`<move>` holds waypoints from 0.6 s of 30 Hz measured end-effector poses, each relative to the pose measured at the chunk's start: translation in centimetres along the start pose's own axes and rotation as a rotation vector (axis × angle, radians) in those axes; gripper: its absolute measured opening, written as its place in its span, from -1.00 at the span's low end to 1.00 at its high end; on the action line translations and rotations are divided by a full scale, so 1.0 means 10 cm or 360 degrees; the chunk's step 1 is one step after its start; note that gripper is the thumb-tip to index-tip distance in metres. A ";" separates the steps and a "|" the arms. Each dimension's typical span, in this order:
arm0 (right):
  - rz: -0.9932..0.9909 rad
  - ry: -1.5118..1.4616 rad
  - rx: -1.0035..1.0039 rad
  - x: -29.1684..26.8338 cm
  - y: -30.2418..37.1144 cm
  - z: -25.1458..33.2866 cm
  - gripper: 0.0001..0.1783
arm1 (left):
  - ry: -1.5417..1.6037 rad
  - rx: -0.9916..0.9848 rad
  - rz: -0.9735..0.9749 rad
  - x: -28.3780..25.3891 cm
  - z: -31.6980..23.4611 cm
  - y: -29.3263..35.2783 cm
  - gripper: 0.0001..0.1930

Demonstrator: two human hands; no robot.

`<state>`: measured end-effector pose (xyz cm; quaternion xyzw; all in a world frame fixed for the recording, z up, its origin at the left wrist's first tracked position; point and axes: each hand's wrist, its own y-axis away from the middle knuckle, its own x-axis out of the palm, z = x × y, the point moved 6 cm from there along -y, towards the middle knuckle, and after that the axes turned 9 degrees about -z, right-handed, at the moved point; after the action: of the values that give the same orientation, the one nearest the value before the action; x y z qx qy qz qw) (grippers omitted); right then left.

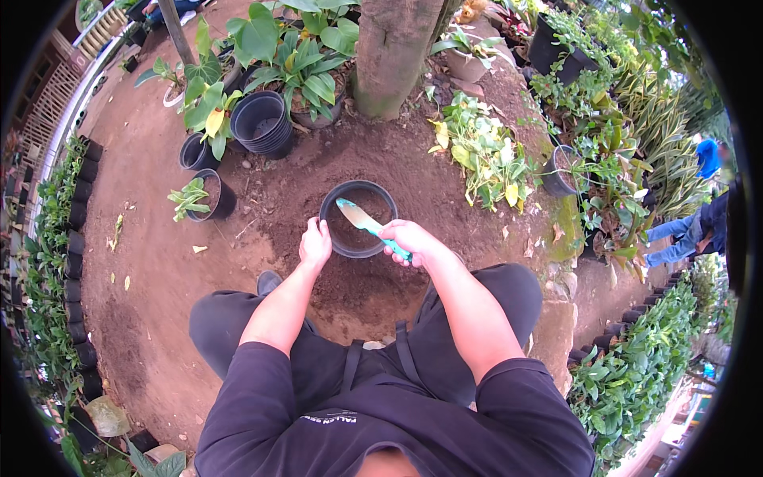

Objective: The person uses a trowel to scoop soil from the ground and transfer it into a small black plastic pot.

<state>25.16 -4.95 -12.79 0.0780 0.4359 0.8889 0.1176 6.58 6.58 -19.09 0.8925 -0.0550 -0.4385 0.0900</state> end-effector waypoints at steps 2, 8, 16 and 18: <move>0.0020 -0.0026 -0.0015 0.02 0.03 0.04 -0.82 | 0.0003 0.0033 -0.0014 0.02 0.03 -0.03 -0.61; 0.0011 0.0170 0.0038 0.01 0.04 0.00 -0.84 | 0.0077 0.0048 0.0090 0.13 0.05 -0.04 -0.66; -0.0133 0.0201 -0.0045 -0.11 -0.03 -0.06 -0.80 | 0.0535 -0.0297 0.0402 0.39 0.13 0.14 -0.53; -0.0008 0.0259 -0.0059 -0.04 0.00 0.00 -0.79 | 0.0703 -0.0446 0.0441 0.40 0.18 0.21 -0.48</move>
<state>25.54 -5.12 -12.81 0.0024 0.4276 0.8999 0.0855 7.54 3.62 -22.81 0.9292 -0.0944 -0.2204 0.2811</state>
